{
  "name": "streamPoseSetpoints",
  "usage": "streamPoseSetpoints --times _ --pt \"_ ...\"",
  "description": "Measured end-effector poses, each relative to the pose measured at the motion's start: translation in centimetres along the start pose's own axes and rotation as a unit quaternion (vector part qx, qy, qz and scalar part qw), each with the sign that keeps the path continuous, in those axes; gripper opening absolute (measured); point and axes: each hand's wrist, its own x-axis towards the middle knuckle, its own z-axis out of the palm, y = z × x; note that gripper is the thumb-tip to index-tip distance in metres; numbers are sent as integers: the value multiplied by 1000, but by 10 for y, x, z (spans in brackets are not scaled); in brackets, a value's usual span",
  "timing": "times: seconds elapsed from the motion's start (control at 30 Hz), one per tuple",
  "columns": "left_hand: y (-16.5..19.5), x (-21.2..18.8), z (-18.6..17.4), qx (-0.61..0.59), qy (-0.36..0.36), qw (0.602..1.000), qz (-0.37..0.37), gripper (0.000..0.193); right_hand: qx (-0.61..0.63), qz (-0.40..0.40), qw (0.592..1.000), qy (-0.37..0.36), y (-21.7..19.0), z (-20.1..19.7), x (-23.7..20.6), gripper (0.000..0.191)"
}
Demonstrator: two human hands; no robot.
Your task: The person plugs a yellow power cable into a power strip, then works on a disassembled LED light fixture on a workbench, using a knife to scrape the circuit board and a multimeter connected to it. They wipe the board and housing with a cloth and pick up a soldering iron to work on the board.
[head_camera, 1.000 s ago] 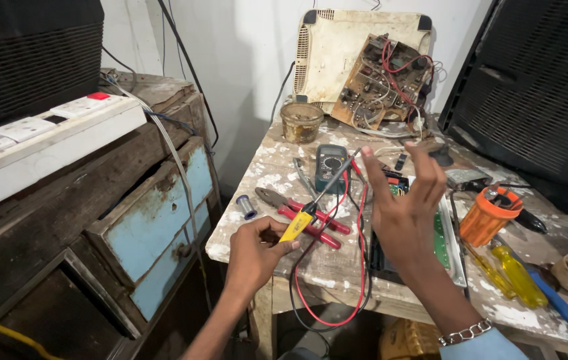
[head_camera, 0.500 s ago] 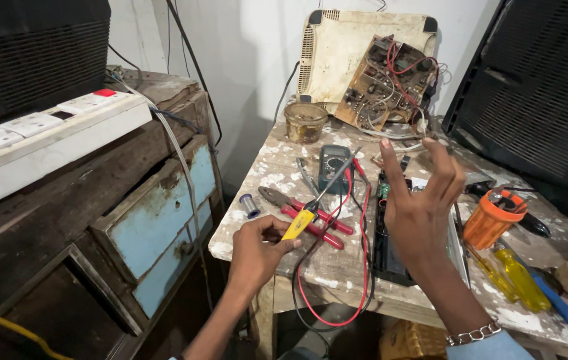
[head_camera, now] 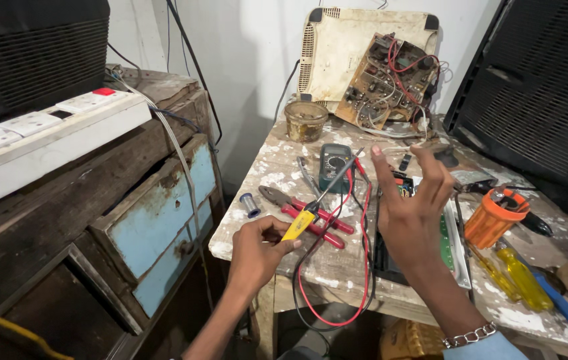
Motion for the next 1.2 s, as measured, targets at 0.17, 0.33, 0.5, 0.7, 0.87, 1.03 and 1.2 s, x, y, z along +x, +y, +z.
streamPoseSetpoints --times 0.17,0.33,0.5,0.7,0.87,1.03,1.2 --pt "-3 1 0 5 -5 1000 7 24 -38 -28 999 -9 -2 6 8 77" --pt "-6 2 1 14 -5 1000 11 23 -49 -11 999 -21 -3 -6 9 76" --pt "-7 4 3 0 3 1000 10 23 -43 -18 999 -13 -4 -10 8 73" --pt "-5 2 1 13 4 1000 12 25 -75 -32 996 -34 -2 2 7 76" --pt "-2 3 -1 26 12 1000 13 24 -67 -25 997 -18 0 4 5 75" --pt "-3 1 -1 16 10 1000 10 23 -37 -15 999 -22 1 1 0 74" --pt "-4 2 0 12 7 1000 6 23 -42 -30 999 -3 3 7 1 75"
